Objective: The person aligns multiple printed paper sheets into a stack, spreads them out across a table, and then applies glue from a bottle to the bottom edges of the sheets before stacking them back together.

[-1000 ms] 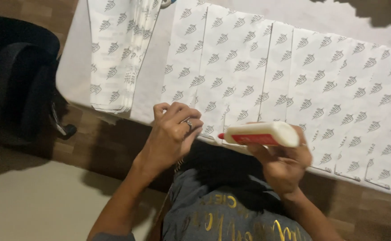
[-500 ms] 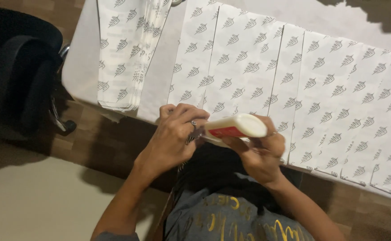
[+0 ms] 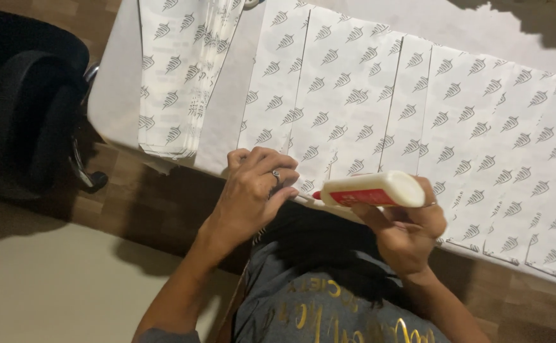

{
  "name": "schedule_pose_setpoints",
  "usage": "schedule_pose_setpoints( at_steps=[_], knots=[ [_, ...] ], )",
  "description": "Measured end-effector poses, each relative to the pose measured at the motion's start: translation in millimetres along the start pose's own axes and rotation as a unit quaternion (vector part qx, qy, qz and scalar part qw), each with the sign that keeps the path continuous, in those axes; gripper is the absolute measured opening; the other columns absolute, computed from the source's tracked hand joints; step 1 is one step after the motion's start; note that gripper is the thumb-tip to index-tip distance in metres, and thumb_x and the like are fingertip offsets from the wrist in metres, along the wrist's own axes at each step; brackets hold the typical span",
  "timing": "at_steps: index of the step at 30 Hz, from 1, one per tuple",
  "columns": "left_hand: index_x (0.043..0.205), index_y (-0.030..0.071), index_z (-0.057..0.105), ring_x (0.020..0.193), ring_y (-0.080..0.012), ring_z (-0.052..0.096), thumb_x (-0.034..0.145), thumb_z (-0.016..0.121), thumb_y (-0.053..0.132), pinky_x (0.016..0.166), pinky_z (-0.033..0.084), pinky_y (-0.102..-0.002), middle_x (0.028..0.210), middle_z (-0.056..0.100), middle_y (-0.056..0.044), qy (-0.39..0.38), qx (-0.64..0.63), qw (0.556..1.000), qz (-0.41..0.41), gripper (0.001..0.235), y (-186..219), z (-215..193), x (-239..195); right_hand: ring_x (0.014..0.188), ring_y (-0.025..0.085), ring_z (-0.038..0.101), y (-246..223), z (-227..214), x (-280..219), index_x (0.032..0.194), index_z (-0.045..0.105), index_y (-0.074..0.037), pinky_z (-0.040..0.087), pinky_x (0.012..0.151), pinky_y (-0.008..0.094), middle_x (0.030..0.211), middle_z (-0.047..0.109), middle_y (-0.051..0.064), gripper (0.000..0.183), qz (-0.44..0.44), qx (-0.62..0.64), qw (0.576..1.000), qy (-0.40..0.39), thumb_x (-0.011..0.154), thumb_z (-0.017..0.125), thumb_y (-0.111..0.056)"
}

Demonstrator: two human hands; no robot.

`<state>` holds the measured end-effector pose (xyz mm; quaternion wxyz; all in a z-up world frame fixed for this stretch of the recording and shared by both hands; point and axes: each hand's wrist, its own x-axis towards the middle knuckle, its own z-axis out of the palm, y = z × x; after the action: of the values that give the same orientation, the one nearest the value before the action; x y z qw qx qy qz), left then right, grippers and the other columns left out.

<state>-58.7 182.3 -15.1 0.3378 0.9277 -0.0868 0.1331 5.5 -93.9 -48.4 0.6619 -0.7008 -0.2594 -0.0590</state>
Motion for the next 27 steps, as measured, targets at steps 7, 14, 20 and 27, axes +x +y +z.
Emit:
schedule_pose_setpoints(
  at_steps=[7, 14, 20, 27],
  knots=[
    [0.092, 0.006, 0.079, 0.104, -0.0226, 0.062, 0.08, 0.08, 0.002, 0.096, 0.031, -0.047, 0.1, 0.074, -0.004, 0.024, -0.008, 1.0, -0.009, 0.012, 10, -5, 7, 0.098, 0.036, 0.075, -5, 34, 13, 0.112, 0.061, 0.009, 0.063, 0.083, 0.05, 0.099, 0.073, 0.023, 0.043, -0.013, 0.023, 1.0, -0.015, 0.076, 0.084, 0.007],
    [0.084, 0.006, 0.078, 0.102, -0.0237, 0.063, 0.08, 0.072, -0.007, 0.094, 0.032, -0.046, 0.096, 0.074, -0.005, 0.035, -0.015, 0.999, -0.011, 0.015, 10, -3, 6, 0.098, 0.035, 0.074, -4, 35, 9, 0.114, 0.061, 0.008, 0.063, 0.083, 0.05, 0.099, 0.075, 0.023, 0.047, 0.002, 0.041, 0.999, -0.016, 0.073, 0.084, 0.01],
    [0.093, 0.005, 0.078, 0.103, -0.0235, 0.063, 0.082, 0.066, -0.01, 0.092, 0.031, -0.045, 0.1, 0.074, -0.005, 0.042, -0.019, 0.999, 0.011, 0.022, 9, -6, 3, 0.097, 0.03, 0.074, 1, 3, 0, 0.11, 0.058, 0.011, 0.062, 0.082, 0.044, 0.098, 0.069, 0.021, 0.05, 0.01, -0.021, 1.0, 0.021, 0.07, 0.088, 0.009],
    [0.095, 0.004, 0.076, 0.104, -0.0289, 0.065, 0.085, 0.073, -0.003, 0.091, 0.039, -0.043, 0.1, 0.072, -0.008, 0.089, 0.054, 0.994, 0.014, 0.012, -20, -40, -7, 0.092, 0.028, 0.073, -18, 40, 29, 0.107, 0.066, 0.011, 0.062, 0.083, 0.045, 0.098, 0.068, 0.021, 0.045, -0.02, -0.006, 1.0, 0.02, 0.069, 0.09, 0.011]
  ],
)
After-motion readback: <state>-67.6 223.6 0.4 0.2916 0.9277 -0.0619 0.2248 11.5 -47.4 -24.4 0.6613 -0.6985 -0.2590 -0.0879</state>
